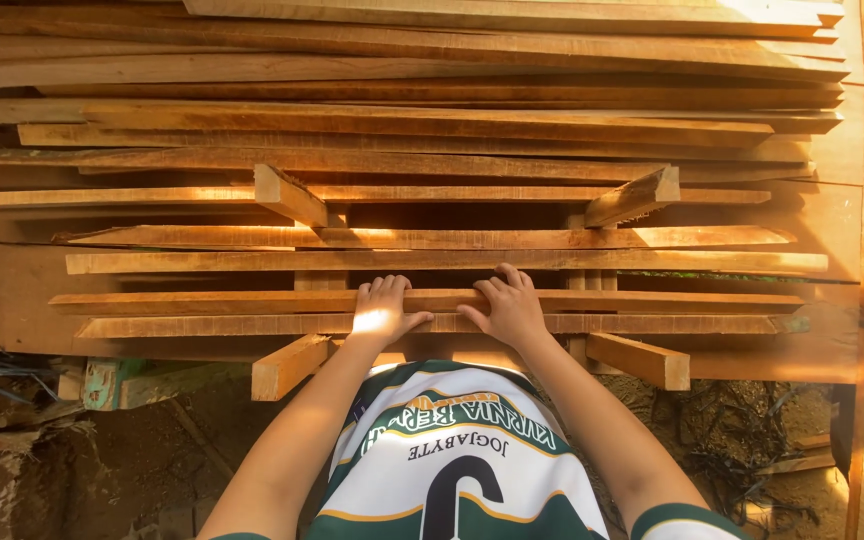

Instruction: Organizing and sorting thin wooden planks onto a stack in a woodworking area.

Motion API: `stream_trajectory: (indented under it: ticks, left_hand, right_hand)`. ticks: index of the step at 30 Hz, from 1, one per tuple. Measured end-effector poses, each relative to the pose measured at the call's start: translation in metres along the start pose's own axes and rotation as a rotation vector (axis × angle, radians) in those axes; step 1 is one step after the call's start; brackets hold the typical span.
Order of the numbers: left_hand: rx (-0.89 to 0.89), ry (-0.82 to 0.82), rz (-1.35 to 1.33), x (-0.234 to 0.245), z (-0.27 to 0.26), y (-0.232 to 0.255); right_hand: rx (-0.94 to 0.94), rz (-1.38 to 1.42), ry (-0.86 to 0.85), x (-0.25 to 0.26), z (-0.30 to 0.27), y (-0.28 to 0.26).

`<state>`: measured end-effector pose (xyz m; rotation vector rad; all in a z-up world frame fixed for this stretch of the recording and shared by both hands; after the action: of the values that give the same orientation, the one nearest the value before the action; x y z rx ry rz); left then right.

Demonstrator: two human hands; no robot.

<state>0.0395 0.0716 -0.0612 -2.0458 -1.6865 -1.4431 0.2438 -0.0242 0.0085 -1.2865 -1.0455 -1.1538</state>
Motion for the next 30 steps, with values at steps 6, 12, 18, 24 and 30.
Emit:
stream_trajectory:
  ticks: [6,12,18,24,30]
  left_hand:
    - [-0.103,0.111,0.102,0.006,0.011,0.008]
    - [-0.132,0.144,0.199,0.028,0.024,0.023]
    - [-0.050,0.096,0.192,0.030,0.028,0.031]
    - [0.005,0.029,0.188,0.034,0.022,0.039]
    - [0.004,-0.038,0.232,0.035,0.050,0.032]
  right_hand:
    - [0.110,-0.082,-0.050,-0.020,0.003,0.016]
    - [0.088,-0.093,0.006,-0.020,0.017,0.025]
    - [0.058,-0.068,-0.002,-0.030,0.013,0.026]
    - [-0.001,-0.115,-0.051,-0.024,0.014,0.022]
    - [-0.009,-0.146,-0.266,-0.027,0.030,0.032]
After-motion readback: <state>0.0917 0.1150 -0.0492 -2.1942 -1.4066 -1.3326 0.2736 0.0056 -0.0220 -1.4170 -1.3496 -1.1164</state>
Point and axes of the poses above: each hand's wrist, its own z-axis towards the middle knuckle, its own x-axis out of the back of the hand, y = z × x, the point moved 6 cm from there along z, towards the middle knuckle, and after that the axes turned 10 degrees about -z, right-handed, at the moved point
